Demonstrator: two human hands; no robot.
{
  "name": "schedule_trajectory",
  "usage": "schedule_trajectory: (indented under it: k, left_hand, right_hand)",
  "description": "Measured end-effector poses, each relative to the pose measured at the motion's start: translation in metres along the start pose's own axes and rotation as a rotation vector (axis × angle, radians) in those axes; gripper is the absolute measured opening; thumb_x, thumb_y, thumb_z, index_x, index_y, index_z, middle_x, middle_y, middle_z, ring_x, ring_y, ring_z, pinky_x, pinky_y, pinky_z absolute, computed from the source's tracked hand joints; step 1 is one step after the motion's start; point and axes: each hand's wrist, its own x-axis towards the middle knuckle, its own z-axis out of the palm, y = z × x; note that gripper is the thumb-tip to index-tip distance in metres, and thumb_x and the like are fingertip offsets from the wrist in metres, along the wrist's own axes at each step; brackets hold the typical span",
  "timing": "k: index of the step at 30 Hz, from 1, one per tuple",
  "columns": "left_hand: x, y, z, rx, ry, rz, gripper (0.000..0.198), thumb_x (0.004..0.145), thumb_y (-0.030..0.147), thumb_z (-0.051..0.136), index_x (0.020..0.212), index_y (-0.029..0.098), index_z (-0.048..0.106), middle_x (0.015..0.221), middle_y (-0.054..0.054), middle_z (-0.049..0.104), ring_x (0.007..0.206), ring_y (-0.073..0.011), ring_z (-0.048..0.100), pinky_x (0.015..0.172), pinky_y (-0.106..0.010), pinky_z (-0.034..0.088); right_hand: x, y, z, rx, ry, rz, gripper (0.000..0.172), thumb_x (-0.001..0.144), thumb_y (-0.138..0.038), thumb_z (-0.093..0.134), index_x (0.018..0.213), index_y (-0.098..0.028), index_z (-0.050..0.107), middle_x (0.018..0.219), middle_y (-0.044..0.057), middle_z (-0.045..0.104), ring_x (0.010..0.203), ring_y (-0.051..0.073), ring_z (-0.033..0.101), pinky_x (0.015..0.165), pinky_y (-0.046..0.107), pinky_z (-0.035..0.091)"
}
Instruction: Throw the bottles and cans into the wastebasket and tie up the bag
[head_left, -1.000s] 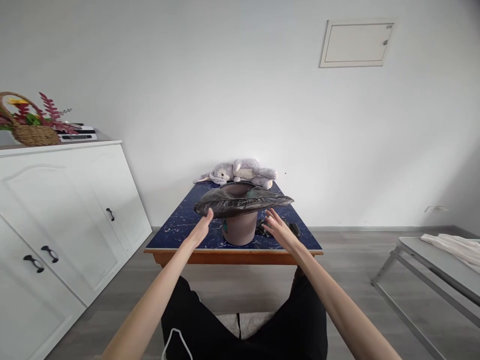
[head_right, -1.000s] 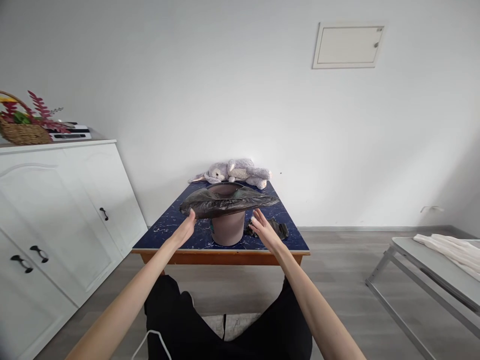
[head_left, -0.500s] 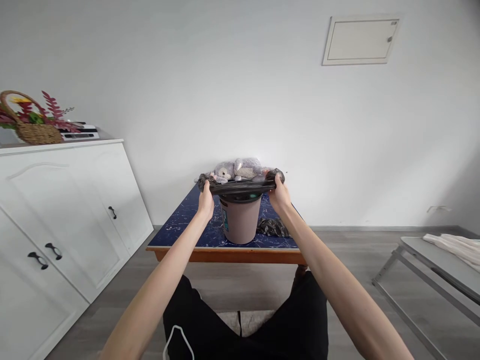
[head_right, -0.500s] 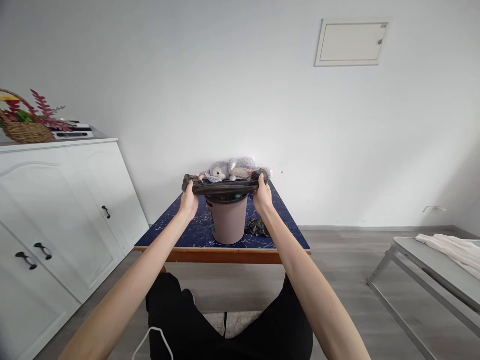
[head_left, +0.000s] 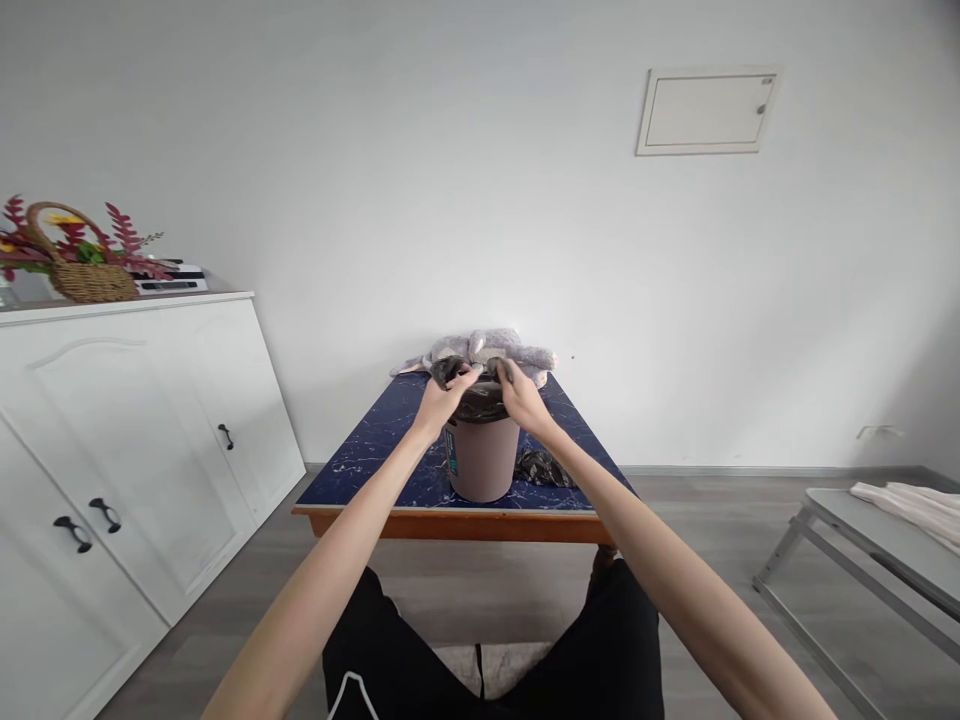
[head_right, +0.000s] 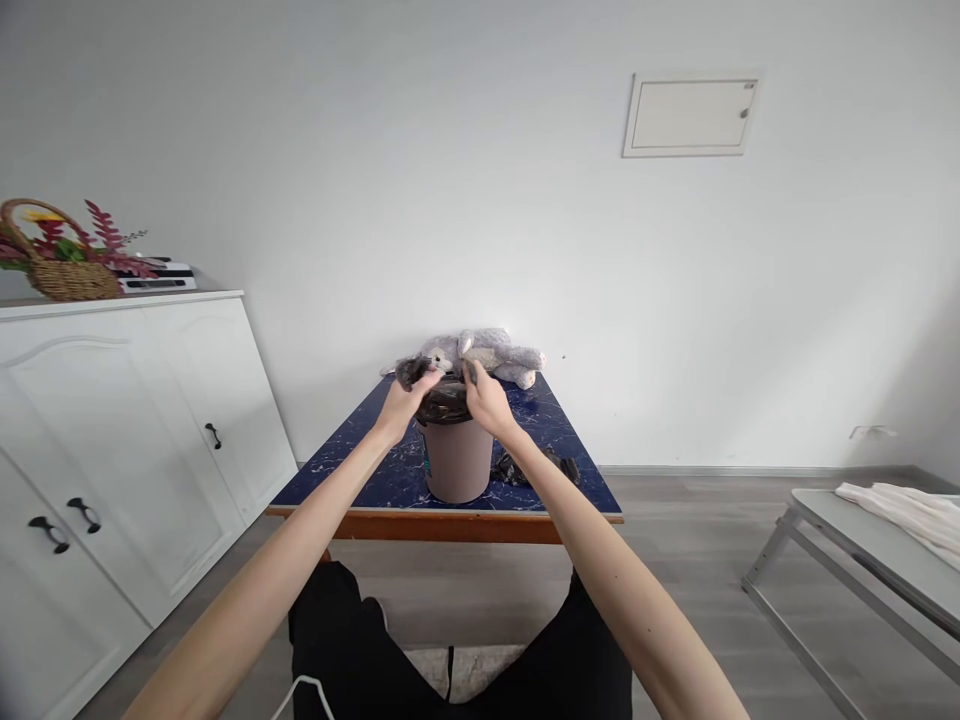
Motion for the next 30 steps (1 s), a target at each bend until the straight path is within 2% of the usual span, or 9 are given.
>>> schedule_trajectory:
  k: [2,4,7,10,15,17,20,24,30]
  left_hand:
    - [-0.002,0.002,0.005,0.033,-0.096,0.060,0.041,0.071,0.041,0.094,0.102,0.021,0.078,0.086,-0.004,0.076,0.097,-0.0275,0.074,0.089,-0.035,0.058]
    - [-0.002,0.002,0.009,0.064,-0.129,0.101,0.040,0.068,0.041,0.095,0.099,0.022,0.079,0.090,-0.005,0.079,0.103,-0.0307,0.075,0.092,-0.037,0.058]
    - [0.000,-0.002,0.011,0.103,-0.071,0.148,0.033,0.071,0.045,0.094,0.086,0.021,0.079,0.092,-0.009,0.080,0.107,-0.0358,0.074,0.093,-0.041,0.058]
    - [0.001,-0.006,0.009,0.116,0.026,0.171,0.035,0.073,0.050,0.092,0.084,0.020,0.078,0.090,-0.010,0.080,0.106,-0.0377,0.073,0.088,-0.041,0.059]
    - [0.004,-0.009,0.003,0.083,0.105,0.162,0.043,0.074,0.058,0.090,0.084,0.018,0.076,0.089,-0.010,0.078,0.093,-0.0311,0.073,0.081,-0.038,0.058]
    - [0.006,-0.009,0.001,0.054,0.123,0.151,0.047,0.075,0.061,0.088,0.084,0.017,0.075,0.090,-0.009,0.077,0.089,-0.0272,0.071,0.079,-0.036,0.056]
    - [0.007,-0.010,-0.001,0.019,0.135,0.121,0.051,0.077,0.066,0.086,0.084,0.017,0.072,0.082,-0.006,0.071,0.078,-0.0210,0.065,0.071,-0.031,0.053]
    - [0.009,-0.005,-0.006,-0.011,0.076,0.101,0.059,0.084,0.078,0.072,0.086,0.019,0.069,0.061,0.004,0.046,0.059,-0.0134,0.046,0.057,-0.025,0.041]
    - [0.012,0.007,-0.017,-0.014,-0.083,0.107,0.068,0.089,0.088,0.055,0.079,0.021,0.056,0.061,0.009,0.025,0.054,-0.0100,0.026,0.051,-0.024,0.030]
  right_hand:
    - [-0.004,-0.002,0.006,-0.108,-0.043,-0.061,0.024,0.100,-0.043,0.057,0.116,-0.026,0.061,0.102,0.010,0.075,0.105,0.033,0.070,0.094,0.041,0.053]
    - [-0.008,-0.002,0.010,-0.173,-0.082,-0.107,0.030,0.096,-0.034,0.058,0.124,-0.023,0.061,0.110,0.013,0.076,0.110,0.036,0.070,0.099,0.044,0.051]
    - [-0.012,-0.002,0.012,-0.210,-0.118,-0.157,0.030,0.099,-0.033,0.052,0.126,-0.021,0.060,0.113,0.015,0.077,0.106,0.036,0.071,0.097,0.045,0.051]
    - [-0.015,-0.002,0.009,-0.187,-0.138,-0.181,0.028,0.103,-0.042,0.050,0.121,-0.022,0.060,0.109,0.012,0.076,0.099,0.032,0.072,0.092,0.043,0.052]
    - [-0.015,0.003,-0.002,-0.039,-0.149,-0.187,0.038,0.095,-0.052,0.066,0.119,-0.023,0.064,0.119,0.008,0.074,0.109,0.027,0.068,0.093,0.037,0.051]
    - [-0.013,0.007,-0.005,0.043,-0.151,-0.177,0.033,0.093,-0.055,0.069,0.101,-0.022,0.068,0.103,0.005,0.075,0.098,0.025,0.067,0.088,0.035,0.051]
    - [-0.008,0.014,-0.005,0.194,-0.119,-0.152,0.041,0.093,-0.058,0.071,0.077,-0.022,0.061,0.074,-0.001,0.062,0.076,0.018,0.059,0.078,0.033,0.051]
    - [0.000,0.018,-0.002,0.436,-0.031,-0.095,0.043,0.101,-0.062,0.060,0.091,-0.020,0.061,0.067,-0.007,0.047,0.061,0.012,0.051,0.069,0.032,0.052]
    - [0.010,0.016,-0.012,0.590,0.083,-0.034,0.045,0.100,-0.067,0.059,0.095,-0.023,0.057,0.062,-0.012,0.023,0.050,0.010,0.033,0.063,0.030,0.051]
